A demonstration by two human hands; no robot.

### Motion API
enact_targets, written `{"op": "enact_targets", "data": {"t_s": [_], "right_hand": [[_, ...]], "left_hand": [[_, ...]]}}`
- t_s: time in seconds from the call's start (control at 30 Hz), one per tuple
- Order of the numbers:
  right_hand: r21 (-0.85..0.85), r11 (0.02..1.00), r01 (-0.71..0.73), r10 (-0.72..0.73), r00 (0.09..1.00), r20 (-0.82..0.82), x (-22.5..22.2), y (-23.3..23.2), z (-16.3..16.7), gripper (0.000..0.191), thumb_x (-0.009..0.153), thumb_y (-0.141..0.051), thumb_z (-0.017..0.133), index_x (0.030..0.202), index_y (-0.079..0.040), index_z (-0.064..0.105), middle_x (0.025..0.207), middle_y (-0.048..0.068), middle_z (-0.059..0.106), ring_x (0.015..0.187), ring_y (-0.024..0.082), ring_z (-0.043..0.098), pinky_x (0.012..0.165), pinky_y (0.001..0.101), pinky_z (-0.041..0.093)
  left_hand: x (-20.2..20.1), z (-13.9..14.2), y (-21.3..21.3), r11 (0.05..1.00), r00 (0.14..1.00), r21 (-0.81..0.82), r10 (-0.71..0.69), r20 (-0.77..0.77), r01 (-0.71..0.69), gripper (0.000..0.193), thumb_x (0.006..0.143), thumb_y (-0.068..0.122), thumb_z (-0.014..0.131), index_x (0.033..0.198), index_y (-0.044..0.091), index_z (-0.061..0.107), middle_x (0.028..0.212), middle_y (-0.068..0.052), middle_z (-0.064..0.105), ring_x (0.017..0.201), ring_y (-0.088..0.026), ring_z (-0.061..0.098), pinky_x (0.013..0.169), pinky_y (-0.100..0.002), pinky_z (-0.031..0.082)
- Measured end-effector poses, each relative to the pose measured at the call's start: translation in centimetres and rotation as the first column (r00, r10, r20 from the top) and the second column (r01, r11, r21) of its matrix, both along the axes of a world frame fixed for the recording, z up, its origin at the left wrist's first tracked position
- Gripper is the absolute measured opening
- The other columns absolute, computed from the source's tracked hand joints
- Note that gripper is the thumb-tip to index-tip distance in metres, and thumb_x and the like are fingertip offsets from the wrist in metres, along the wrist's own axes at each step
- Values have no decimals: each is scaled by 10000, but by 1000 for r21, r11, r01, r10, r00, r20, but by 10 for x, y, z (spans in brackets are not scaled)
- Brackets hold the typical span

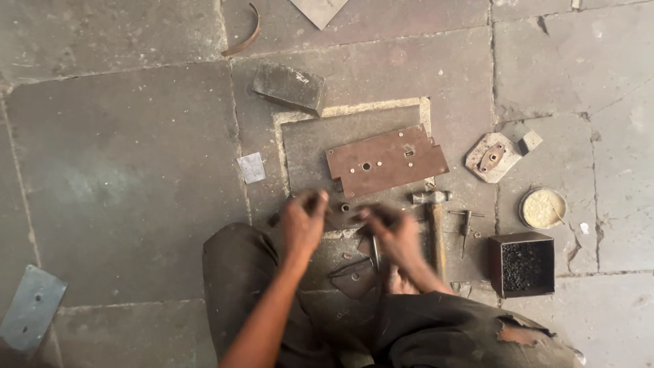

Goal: The person holds metal plates on a stone floor and uses a hammer to drive metal pins into holes, assembling the metal components while working alongside another person.

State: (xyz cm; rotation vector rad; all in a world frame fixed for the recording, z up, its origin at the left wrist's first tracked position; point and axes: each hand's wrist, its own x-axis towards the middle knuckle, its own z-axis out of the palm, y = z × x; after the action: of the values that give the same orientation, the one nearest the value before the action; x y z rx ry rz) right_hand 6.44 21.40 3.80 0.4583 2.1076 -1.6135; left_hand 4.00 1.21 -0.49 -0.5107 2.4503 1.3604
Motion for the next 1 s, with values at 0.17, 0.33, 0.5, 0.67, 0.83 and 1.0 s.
{"op": "enact_targets", "data": {"t_s": [0.17,0.33,0.5,0.67,0.83,1.0], "right_hand": [[597,793,123,321,748,-581,-93,76,6,344,944,-110,685,1286,-88,670,1257,142,714,1176,343,653,992,455,532],[727,662,-180,539,789,-296,-127,98,-6,292,929,-223,733,1191,-96,733,1156,126,734,1143,340,643,992,473,494],[424,901,-91,47,993,113,-54,117,7,266,925,-232,741,1117,-49,740,976,125,790,822,208,770,756,374,626],[33,941,338,-338,941,12,4,73,-33,247,930,-138,744,1118,23,742,927,147,772,746,183,728,677,357,621],[213,930,300,-288,954,-83,-8,41,-46,251,937,-158,710,1107,22,750,868,151,781,680,191,755,631,313,584],[384,905,183,-161,983,-90,-15,54,-10,191,953,-197,710,1068,-61,780,883,98,792,703,206,781,637,329,607]], "left_hand": [[24,-27,70,605,798,603,92,595,-520,331,929,317,710,1083,24,715,998,-160,769,869,-258,745,759,-368,623],[1,-20,105,252,626,588,483,612,-769,148,927,186,663,1013,65,669,979,-54,736,867,-202,766,738,-334,634],[-32,-3,65,869,949,414,172,263,-272,239,998,276,671,1028,43,717,913,-106,708,737,-206,647,692,-342,541],[-97,-19,82,957,999,288,40,-2,-38,255,961,258,719,1028,17,767,945,-123,799,818,-226,721,782,-359,565],[-98,-23,66,989,990,57,-139,29,138,415,896,227,759,1268,73,660,1082,-120,755,945,-231,730,850,-348,572],[-54,23,-14,993,999,111,-30,-34,33,422,907,314,713,1294,146,695,1251,-39,721,1090,-204,709,946,-375,564]]}}
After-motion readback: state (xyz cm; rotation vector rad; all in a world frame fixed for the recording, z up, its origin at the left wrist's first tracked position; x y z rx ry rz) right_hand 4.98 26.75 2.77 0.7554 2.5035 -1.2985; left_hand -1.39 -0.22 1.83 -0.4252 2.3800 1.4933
